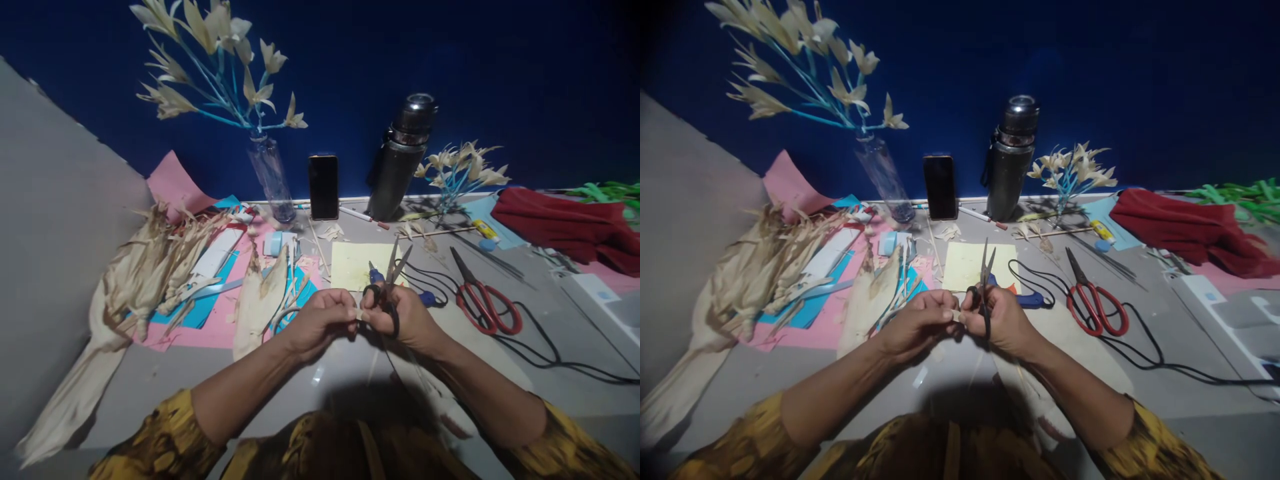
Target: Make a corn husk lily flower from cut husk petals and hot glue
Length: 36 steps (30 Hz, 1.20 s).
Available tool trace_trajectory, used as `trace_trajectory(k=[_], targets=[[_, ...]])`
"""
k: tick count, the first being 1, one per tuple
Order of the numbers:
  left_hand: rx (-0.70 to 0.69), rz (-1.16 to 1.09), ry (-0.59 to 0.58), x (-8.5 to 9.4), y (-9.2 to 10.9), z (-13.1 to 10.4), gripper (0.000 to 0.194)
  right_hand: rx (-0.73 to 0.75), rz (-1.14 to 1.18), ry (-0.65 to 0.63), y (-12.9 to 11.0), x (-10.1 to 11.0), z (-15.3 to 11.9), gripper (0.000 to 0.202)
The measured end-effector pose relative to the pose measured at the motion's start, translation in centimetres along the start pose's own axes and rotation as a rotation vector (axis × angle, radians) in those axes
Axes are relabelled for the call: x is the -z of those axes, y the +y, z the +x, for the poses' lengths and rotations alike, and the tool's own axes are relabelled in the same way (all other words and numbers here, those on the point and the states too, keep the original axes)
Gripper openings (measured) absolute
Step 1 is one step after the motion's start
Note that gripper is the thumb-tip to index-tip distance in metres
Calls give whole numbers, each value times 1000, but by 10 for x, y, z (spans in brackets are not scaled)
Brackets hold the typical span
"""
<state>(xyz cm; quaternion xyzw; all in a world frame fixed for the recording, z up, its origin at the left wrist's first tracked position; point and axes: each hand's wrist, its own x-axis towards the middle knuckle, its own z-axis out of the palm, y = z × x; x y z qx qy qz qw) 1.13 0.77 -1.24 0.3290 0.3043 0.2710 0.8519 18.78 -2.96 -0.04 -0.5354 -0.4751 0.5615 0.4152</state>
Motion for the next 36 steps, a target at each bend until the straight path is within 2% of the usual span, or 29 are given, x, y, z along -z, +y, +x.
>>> trace_trajectory(k=[3,6,9,14,17,20,23,25,28,31,33,36], targets=[[33,-158,-106,4,7,1,22,-12,35,-22,4,3,1,35],[-28,-243,-63,9,17,2,27,19,70,14,6,8,3,30],[-64,-128,13,7,18,2,29,57,39,51,5,9,4,25],[-54,173,110,-4,4,1,28,14,-81,37,-1,4,1,26],[-27,174,100,-1,4,2,29,11,-78,6,0,3,0,27],[-23,85,50,7,16,3,27,23,-37,27,0,5,2,25],[-154,91,106,11,29,3,25,43,-30,97,-1,8,2,23],[-214,211,154,11,33,2,24,56,-56,125,-2,8,0,22],[-218,425,162,6,28,-1,26,76,-105,140,-2,4,-4,19],[-248,563,185,2,22,-4,19,79,-127,160,-2,2,-6,18],[-342,658,220,1,22,-6,15,51,-92,176,-3,3,-4,20],[-570,854,246,0,25,-9,9,-16,33,140,-3,7,2,25]])
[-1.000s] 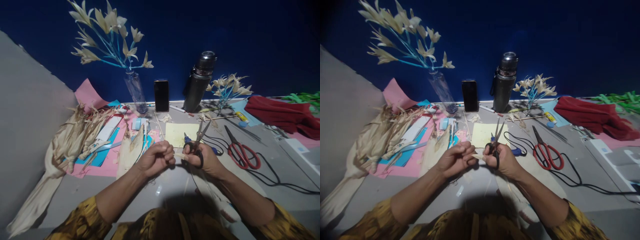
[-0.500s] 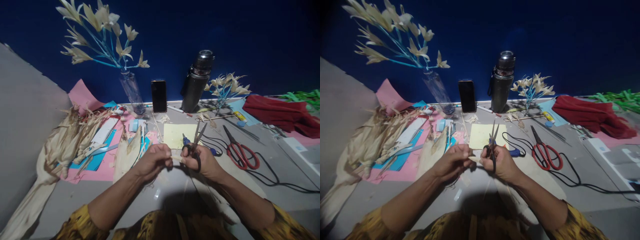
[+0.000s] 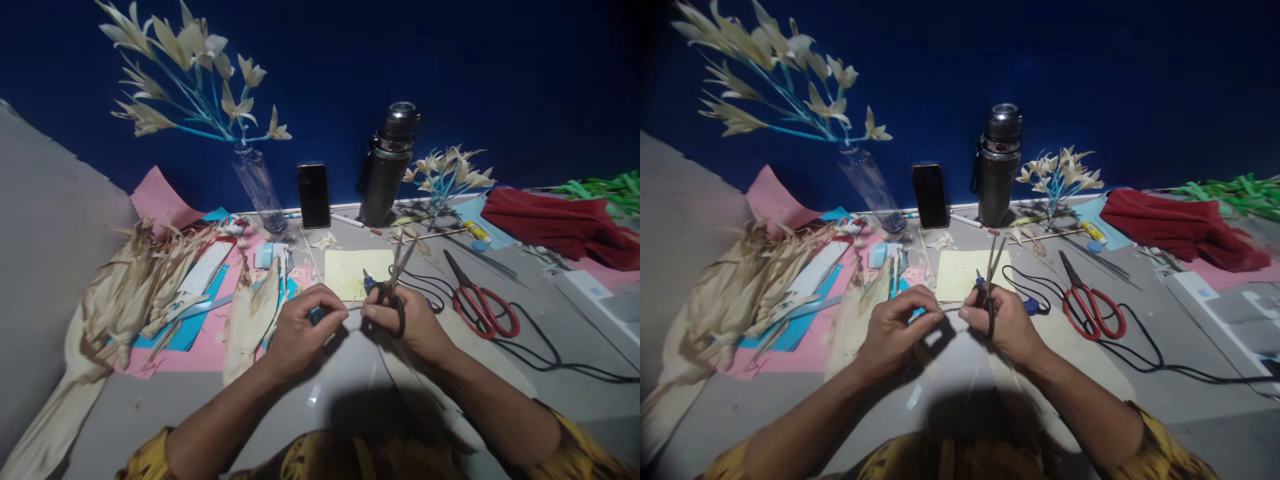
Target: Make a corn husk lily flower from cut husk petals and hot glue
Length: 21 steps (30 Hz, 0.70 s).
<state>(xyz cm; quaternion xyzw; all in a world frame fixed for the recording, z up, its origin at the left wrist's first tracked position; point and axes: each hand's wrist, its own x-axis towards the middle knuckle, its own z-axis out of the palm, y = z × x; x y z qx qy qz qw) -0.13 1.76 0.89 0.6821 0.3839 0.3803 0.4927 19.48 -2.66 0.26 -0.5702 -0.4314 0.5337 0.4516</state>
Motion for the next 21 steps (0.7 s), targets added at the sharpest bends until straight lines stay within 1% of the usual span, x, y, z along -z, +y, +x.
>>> trace_trajectory(k=[3,5,6,7,9,10,11,12,13,14,15,16,18,19,21], targets=[[-197,129,8,4,0,-1,9,-108,176,-136,2,1,5,33],[-309,202,-31,7,-4,-3,12,-181,304,-206,4,1,6,37],[-375,239,-52,8,-6,-3,15,-200,349,-214,5,0,6,37],[-446,273,-64,8,-9,-4,17,-205,366,-202,5,-1,6,36],[-566,320,-68,9,-12,-3,20,-177,321,-135,4,-1,6,34],[-591,327,-64,9,-13,-3,20,-146,272,-93,3,-1,6,33],[-583,322,-54,8,-13,-2,19,-108,218,-52,3,-1,5,31],[-537,306,-37,7,-13,-1,15,-69,164,-15,2,0,5,29],[-452,272,-18,6,-12,0,11,-32,115,19,1,0,4,26],[-332,214,0,4,-12,0,7,0,72,55,0,0,3,23],[-188,129,9,2,-12,0,9,27,36,91,0,-1,2,21],[-39,19,1,0,-12,-1,14,46,4,123,-1,-1,1,19],[214,-222,-56,-5,-13,-3,25,61,-42,162,-2,-2,-1,18],[292,-323,-88,-7,-14,-4,28,60,-57,167,-3,-3,-2,18],[371,-434,-130,-11,-14,-6,30,51,-74,158,-3,-4,-3,18]])
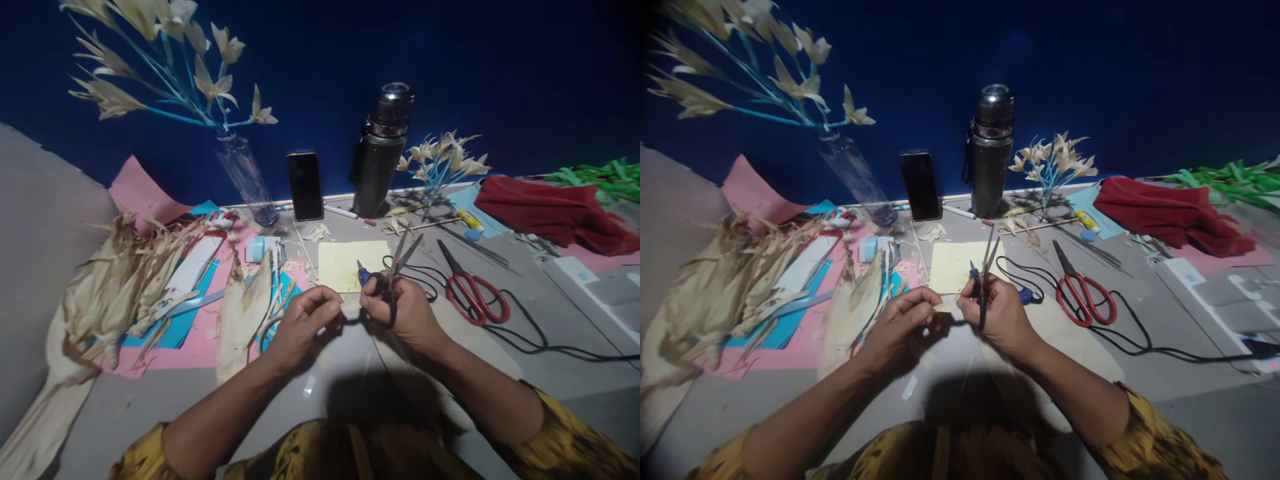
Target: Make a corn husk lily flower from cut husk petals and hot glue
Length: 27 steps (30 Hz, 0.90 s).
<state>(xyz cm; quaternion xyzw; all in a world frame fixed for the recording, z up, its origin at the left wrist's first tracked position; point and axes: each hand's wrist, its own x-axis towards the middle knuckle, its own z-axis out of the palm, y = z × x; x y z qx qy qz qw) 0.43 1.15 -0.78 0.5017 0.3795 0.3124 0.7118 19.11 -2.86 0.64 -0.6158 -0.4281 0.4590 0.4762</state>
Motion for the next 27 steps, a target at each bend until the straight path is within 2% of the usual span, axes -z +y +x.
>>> trace_trajectory(k=[5,9,12,14,16,18,20,24,27], targets=[[57,-5,2,-4,-1,0,28,3,12,-17,2,-1,-1,19],[39,16,16,-3,-2,0,24,-27,63,-26,3,-2,-1,19],[-42,53,4,-2,0,-1,25,-142,227,-83,3,-2,3,23],[-148,141,-18,-1,5,-1,27,-223,339,-143,4,-1,6,25],[-257,260,-60,0,10,-1,20,-272,389,-218,4,-1,8,26],[-302,315,-100,1,13,0,6,-294,380,-287,4,-1,9,27],[-246,235,-85,0,13,1,7,-277,319,-287,5,0,7,27],[9,-140,21,-3,4,2,18,-137,187,-178,6,2,3,28],[109,-280,26,-6,0,3,23,-73,118,-204,7,0,2,27]])
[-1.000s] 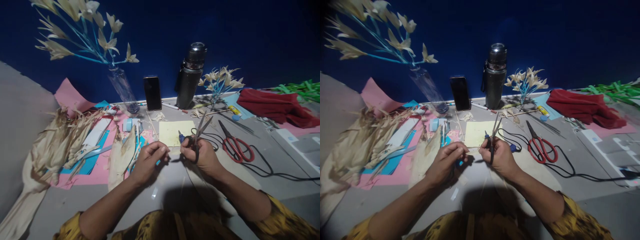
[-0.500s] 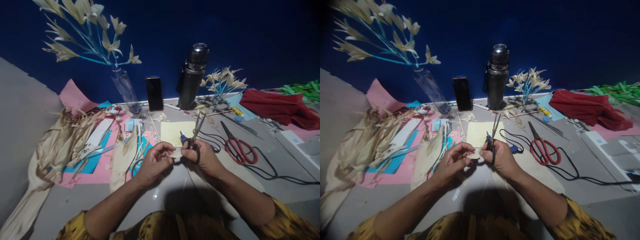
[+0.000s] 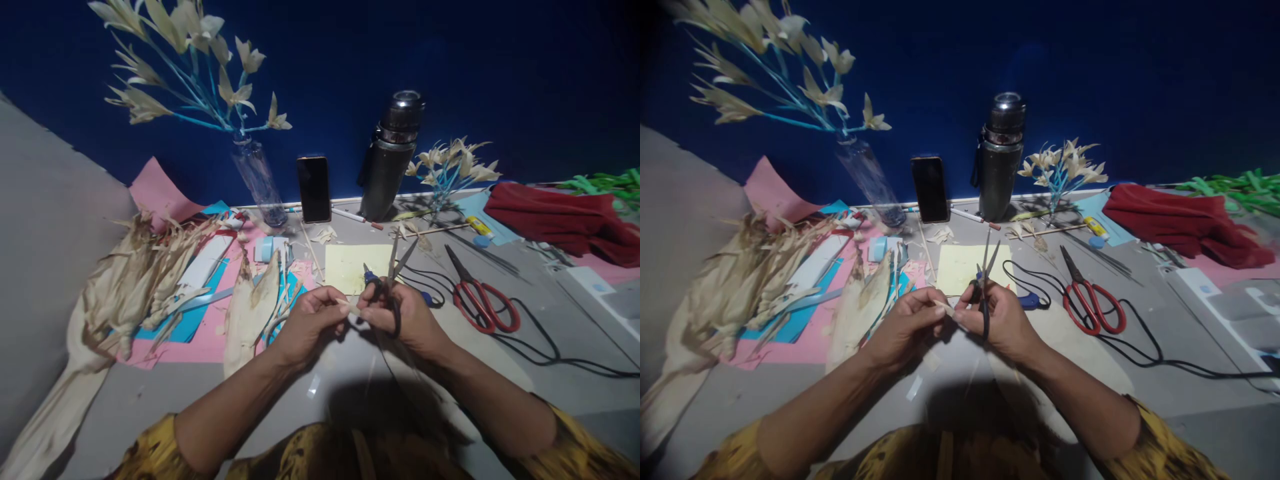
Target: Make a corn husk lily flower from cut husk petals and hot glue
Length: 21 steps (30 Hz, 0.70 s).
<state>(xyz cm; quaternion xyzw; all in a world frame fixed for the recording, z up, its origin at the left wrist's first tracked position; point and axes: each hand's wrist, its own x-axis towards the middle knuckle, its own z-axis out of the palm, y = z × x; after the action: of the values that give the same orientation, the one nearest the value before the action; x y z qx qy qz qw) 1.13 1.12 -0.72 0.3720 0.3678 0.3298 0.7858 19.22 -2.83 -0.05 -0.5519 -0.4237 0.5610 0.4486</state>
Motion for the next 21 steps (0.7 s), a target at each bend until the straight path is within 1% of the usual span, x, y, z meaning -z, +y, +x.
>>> trace_trajectory(k=[3,6,8,11,13,15,19,21], targets=[[30,-23,-9,-3,0,-1,25,45,-73,21,0,-2,0,21],[72,-13,-29,-4,1,-1,27,50,-108,29,-1,-3,-1,18],[89,2,-27,-4,-1,-1,28,32,-109,20,-2,-3,-2,18],[76,24,-20,-2,-5,0,30,12,-109,-16,-3,-4,-3,21],[67,11,-41,-2,-8,0,30,13,-99,-46,-3,-4,-4,23],[84,-47,-102,-1,-10,-1,31,13,-79,-70,-3,-3,-4,26],[205,-204,-312,1,-8,-2,28,-28,-12,-140,-1,1,-2,35],[234,-262,-356,5,-3,-1,27,-41,27,-173,0,5,-1,36]])
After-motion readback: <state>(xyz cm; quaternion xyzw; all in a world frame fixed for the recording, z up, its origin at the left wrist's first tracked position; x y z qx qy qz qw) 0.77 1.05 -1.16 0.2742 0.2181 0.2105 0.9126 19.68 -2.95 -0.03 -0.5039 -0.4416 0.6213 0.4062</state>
